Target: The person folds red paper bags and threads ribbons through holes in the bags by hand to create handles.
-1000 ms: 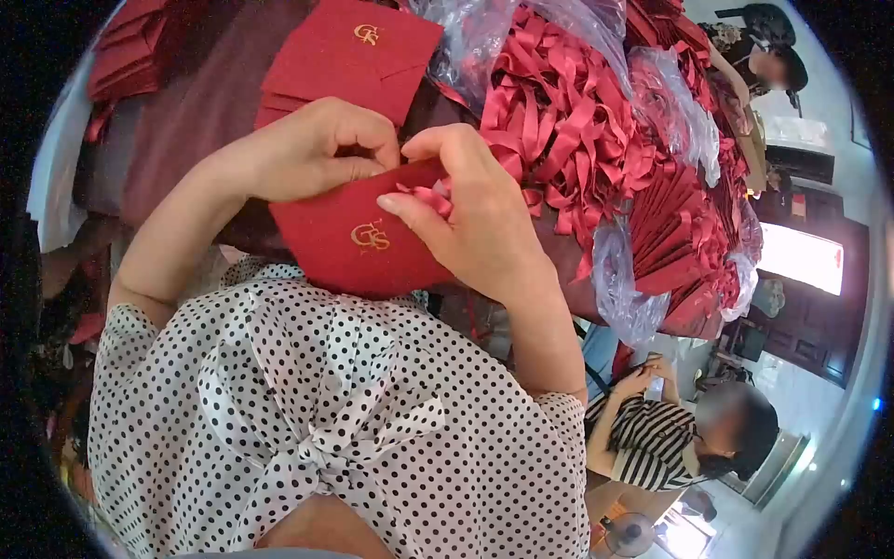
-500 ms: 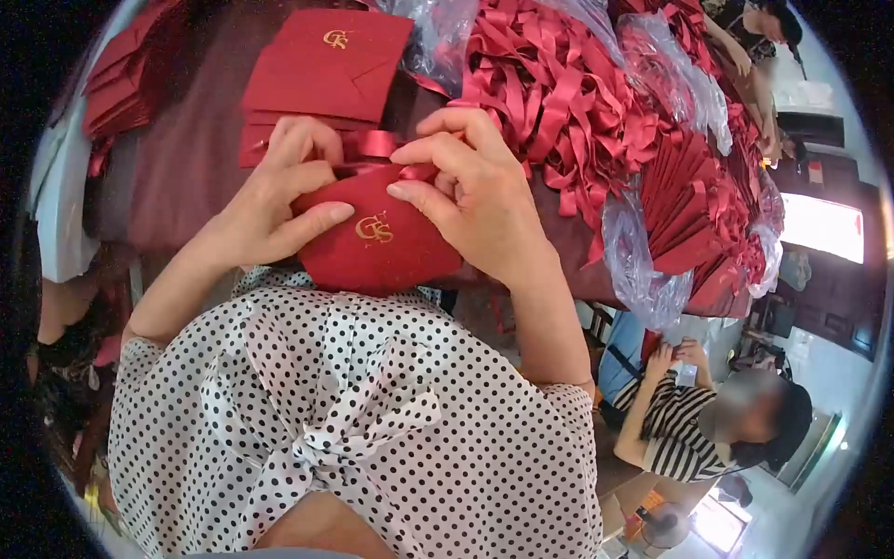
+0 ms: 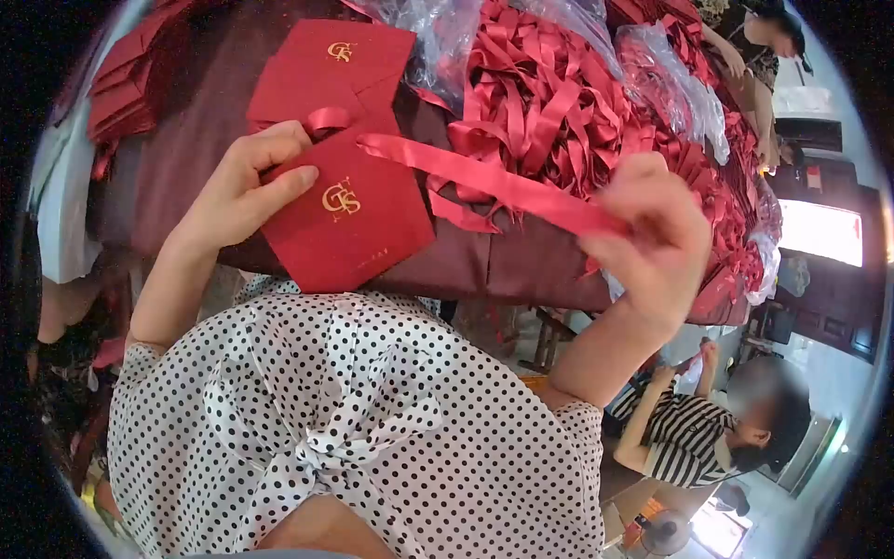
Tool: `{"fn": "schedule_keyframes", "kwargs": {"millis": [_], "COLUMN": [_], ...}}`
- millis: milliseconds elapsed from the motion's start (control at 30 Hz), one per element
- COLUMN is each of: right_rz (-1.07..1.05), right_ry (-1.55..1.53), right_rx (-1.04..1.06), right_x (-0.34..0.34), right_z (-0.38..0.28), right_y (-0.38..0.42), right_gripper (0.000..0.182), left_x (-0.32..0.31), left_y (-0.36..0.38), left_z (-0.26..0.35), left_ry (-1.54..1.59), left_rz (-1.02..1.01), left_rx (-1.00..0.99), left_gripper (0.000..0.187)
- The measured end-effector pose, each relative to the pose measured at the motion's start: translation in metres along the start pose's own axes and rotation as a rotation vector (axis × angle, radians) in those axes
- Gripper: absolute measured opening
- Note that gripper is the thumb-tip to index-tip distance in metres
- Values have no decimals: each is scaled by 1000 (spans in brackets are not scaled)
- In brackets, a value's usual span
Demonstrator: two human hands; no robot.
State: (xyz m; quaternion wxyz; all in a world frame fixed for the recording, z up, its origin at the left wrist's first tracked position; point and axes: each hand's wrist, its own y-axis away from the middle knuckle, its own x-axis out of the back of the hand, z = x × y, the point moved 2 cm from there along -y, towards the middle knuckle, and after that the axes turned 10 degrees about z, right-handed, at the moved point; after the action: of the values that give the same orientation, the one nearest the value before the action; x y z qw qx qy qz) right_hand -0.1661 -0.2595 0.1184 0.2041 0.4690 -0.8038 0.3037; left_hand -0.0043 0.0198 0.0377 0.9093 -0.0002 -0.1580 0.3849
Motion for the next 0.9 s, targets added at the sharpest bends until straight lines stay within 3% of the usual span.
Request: {"fn": "schedule_keyframes", "kwargs": {"millis": [33, 67, 133, 233, 333, 433, 500, 633, 900], "right_rz": [18, 14, -15, -377, -128, -22, -191, -452, -663], "right_ry": [-21, -318, -1037, -1378, -840, -294, -87, -119, 90], "right_rx": [94, 242, 84, 211, 281, 116, 170, 282, 297], "right_x": [11, 14, 12, 11, -6, -34, -46, -51, -53], "right_z": [-4, 0, -2, -3, -10, -16, -9, 10, 46], "right_y": [0, -2, 2, -1, 4, 2, 4, 18, 50], "right_gripper": [31, 25, 28, 27, 15, 13, 13, 17, 28], "left_x": [-3, -7, -9, -10, -15, -14, -13, -8, -11], "left_y": [1, 1, 0, -1, 1, 7, 10, 12, 6], "left_z": [-3, -4, -8, -12, -13, -12, -10, -12, -23], "left_ry": [-10, 7, 7, -23, -24, 35, 54, -137, 24], "left_rz": [-3, 23, 32, 27, 45, 39, 114, 223, 253], "left_rx": [-19, -57, -38, -46, -120, -130, -36, -125, -70], "left_gripper": [24, 19, 20, 20, 20, 19, 19, 25, 22]}}
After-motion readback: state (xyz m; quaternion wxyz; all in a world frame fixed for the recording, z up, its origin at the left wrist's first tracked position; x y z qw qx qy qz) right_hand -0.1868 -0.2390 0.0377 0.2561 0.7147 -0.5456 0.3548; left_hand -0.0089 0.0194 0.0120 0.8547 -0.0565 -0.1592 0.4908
